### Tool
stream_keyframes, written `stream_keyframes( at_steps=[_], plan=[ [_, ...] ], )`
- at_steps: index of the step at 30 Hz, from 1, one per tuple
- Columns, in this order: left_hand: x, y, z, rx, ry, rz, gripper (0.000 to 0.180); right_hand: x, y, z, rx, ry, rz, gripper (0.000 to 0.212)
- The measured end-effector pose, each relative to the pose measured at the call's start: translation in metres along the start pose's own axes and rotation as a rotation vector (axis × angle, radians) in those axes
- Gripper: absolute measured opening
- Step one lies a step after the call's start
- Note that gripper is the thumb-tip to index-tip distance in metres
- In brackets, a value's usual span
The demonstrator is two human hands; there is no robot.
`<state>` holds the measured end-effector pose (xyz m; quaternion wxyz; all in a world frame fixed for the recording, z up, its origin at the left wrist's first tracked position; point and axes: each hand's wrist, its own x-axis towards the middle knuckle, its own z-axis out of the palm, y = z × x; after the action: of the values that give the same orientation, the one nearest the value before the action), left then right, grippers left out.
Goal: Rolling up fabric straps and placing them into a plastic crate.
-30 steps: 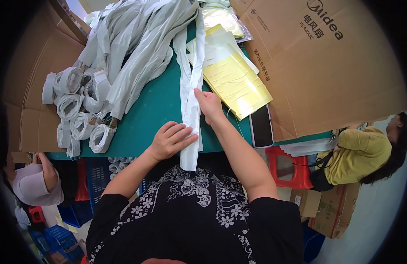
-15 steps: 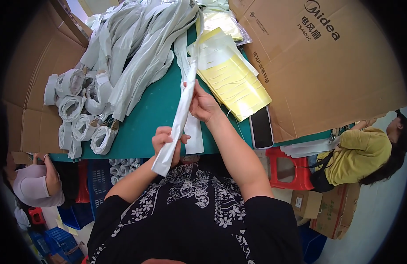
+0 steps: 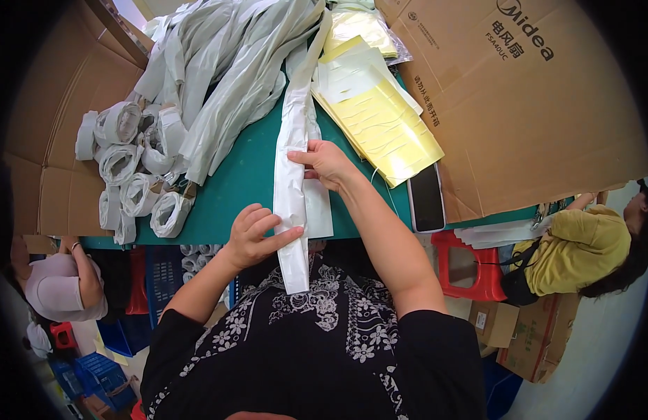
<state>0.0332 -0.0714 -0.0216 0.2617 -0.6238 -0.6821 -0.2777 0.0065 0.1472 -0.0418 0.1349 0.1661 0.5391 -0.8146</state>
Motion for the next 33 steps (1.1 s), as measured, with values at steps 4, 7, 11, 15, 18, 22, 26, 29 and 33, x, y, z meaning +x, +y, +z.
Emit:
stream_keyframes(
  at_steps=[4,7,11,15,18,22,26,29,33],
  plan=[
    [-0.001,0.004,-0.001,-0.009,-0.058,-0.019,0.034,0.002,0.005,-0.003,0.000,0.037,-0.004,0.022],
    [-0.001,0.003,-0.005,-0.099,-0.085,-0.030,0.031,0.006,0.012,-0.009,-0.019,0.070,0.013,0.021],
    [-0.001,0.000,0.001,-0.353,-0.048,-0.239,0.028,0.003,0.020,-0.007,0.110,0.014,-0.049,0.020],
    [0.012,0.002,0.001,-0.961,-0.126,-1.170,0.018,-0.010,0.024,0.001,0.226,-0.028,-0.115,0.021],
    [0.022,-0.013,0.010,-1.342,0.020,-1.467,0.024,-0.017,0.028,-0.001,0.240,-0.057,-0.145,0.023],
    [0.020,-0.013,0.021,-1.486,-0.036,-1.690,0.025,-0.018,0.029,-0.012,0.263,-0.071,-0.079,0.023],
    [0.019,-0.015,0.026,-1.406,-0.162,-1.760,0.022,-0.033,0.024,-0.016,-0.369,-0.148,-0.225,0.024],
    [0.022,-0.022,0.029,-1.471,-0.188,-1.807,0.022,-0.040,0.025,-0.025,-0.472,-0.264,-0.265,0.028],
    [0.022,-0.026,0.037,-1.647,-0.115,-1.859,0.021,-0.053,0.020,-0.019,-0.839,-0.322,-0.499,0.037]
  ],
)
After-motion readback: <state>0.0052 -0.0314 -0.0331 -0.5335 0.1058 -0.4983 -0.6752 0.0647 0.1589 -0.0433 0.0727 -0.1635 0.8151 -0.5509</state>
